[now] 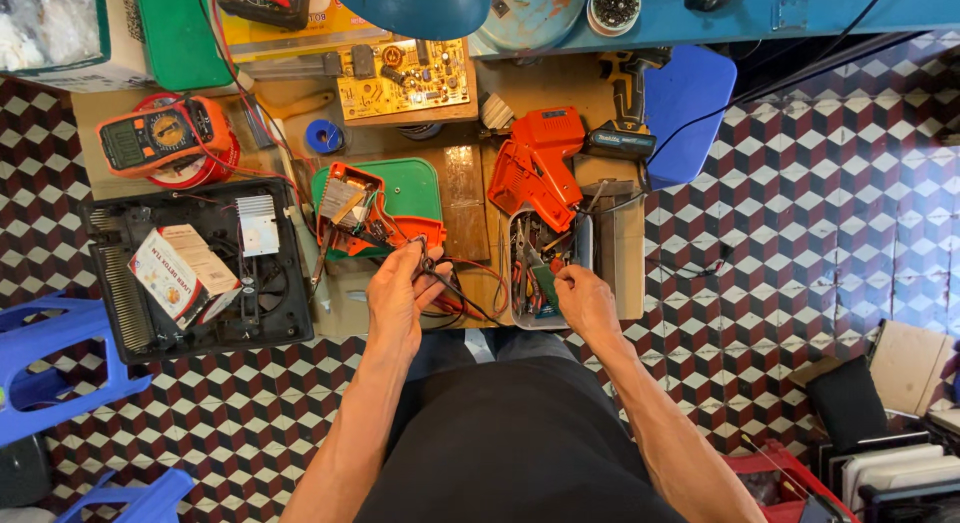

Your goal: The person disassembles an orange handheld device, uses a heat gun on its internal components, and manipulates wires with pliers and a screwdriver. The person works at a cluttered bench with various tools and electronic parts visible.

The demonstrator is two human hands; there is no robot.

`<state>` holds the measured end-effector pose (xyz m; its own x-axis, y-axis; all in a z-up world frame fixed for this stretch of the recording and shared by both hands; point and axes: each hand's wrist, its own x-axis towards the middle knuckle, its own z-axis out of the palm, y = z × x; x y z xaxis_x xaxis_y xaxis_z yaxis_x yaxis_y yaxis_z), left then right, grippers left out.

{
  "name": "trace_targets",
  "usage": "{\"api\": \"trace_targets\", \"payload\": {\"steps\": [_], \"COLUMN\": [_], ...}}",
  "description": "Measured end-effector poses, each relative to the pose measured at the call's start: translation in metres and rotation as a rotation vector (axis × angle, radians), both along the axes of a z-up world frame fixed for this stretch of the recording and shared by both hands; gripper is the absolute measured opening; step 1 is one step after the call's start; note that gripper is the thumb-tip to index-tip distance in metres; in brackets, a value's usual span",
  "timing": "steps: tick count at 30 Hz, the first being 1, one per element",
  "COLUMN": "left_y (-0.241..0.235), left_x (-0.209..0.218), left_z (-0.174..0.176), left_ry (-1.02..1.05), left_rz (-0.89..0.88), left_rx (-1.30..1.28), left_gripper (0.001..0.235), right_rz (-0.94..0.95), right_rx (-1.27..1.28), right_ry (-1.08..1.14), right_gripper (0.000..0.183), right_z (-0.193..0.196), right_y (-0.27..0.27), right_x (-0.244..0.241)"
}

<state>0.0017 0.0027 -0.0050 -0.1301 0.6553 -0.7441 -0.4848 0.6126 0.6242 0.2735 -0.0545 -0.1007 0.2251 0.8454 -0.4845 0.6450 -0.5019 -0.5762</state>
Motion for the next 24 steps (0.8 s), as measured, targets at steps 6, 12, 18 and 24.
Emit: {"api": "trace_targets", "payload": {"steps": [6,12,18,24], "left_y": [-0.003,-0.001,-0.001,0.003], "left_x": [0.002,0.004,0.002,-0.004], "left_z": [-0.004,-0.005,-0.007,-0.004], "left_ry": [0.042,0.053,0.026,0.074], "left_rz": [0.025,0.039,0.058,-0.023], "left_rx": [0.027,0.036,0.065,0.043], "left_gripper": [0.032,0.031,0.029,0.026], "right_rz": [0.018,0.243,0.329,0.128], "right_rx": [-0.094,-0.214,-0.203,-0.043], "right_ry": [-0.02,-0.087,-0.104,-0.133], "right_gripper": [0.028,0.032,0.035,0.035], "right_z": [-0.005,0.006,0.009,0.007], "right_y": [0.006,0.018,0.016,0.009], "right_x": [0.013,0.006,0.002,0.01]}}
